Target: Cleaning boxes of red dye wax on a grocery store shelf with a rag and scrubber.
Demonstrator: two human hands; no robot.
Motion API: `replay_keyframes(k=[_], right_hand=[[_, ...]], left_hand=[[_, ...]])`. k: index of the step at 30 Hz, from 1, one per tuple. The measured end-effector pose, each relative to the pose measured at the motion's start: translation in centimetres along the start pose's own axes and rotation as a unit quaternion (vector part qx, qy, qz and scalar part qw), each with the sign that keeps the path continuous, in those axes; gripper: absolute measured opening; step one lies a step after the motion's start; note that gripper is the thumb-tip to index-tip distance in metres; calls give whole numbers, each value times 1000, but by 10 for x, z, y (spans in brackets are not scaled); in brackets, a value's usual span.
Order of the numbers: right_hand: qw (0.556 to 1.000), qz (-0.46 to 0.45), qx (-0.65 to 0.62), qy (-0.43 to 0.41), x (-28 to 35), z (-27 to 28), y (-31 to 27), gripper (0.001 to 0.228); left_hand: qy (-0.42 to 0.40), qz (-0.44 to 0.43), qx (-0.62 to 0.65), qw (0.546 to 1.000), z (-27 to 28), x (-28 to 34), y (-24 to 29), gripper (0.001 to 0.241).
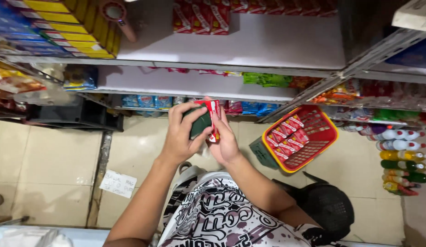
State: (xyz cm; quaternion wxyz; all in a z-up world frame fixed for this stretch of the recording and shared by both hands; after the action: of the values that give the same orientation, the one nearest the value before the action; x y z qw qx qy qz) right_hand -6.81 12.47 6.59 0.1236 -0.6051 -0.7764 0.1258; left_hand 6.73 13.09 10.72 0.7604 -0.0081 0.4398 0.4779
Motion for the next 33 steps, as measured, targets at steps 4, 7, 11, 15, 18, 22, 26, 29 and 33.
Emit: replay_keyframes(k=[4,7,11,15,18,22,26,29,33], right_hand=[[998,-15,-63,0,0,-31,15,53],[986,-69,-124,86,1,-55,24,47],[985,-67,-134,86,-5,-68,48,42],[978,-60,-187,75,-3,-78,72,42],[981,-40,-165,93,-10,-90,73,43],[983,-23,-136,124,-19,-49,79,49],[983,-7,-138,122,-15,-58,75,50],[984,-1,-129,123,-11,-47,74,53],[978,17,-156,135,-10,-25,46,53]], left_hand=[[-4,-36,1,999,31,-2,-17,44],[-46,-72,14,996,48,2,-31,53],[-81,-126,5,989,70,-4,-58,48],[-53,-110,-22,992,93,-22,-78,39],[-65,-110,-34,991,76,-7,-88,44],[-69,-124,-42,989,66,-1,-70,57],[-80,-105,11,991,55,-9,-86,49],[-75,-102,33,991,52,-14,-86,46],[-68,-150,37,986,38,4,-53,47]])
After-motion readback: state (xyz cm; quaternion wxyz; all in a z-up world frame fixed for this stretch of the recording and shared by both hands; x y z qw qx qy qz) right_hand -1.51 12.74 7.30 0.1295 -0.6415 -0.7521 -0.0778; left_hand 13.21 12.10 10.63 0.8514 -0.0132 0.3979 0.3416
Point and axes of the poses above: each hand's wrist, its own x-axis away from the middle knuckle, its own z-axis out of the back of the hand, y = z × x, the point moved 1 cm from there along -x, towards the middle knuckle, and after that the axes turned 14 degrees about -x, right-handed, at the moved point
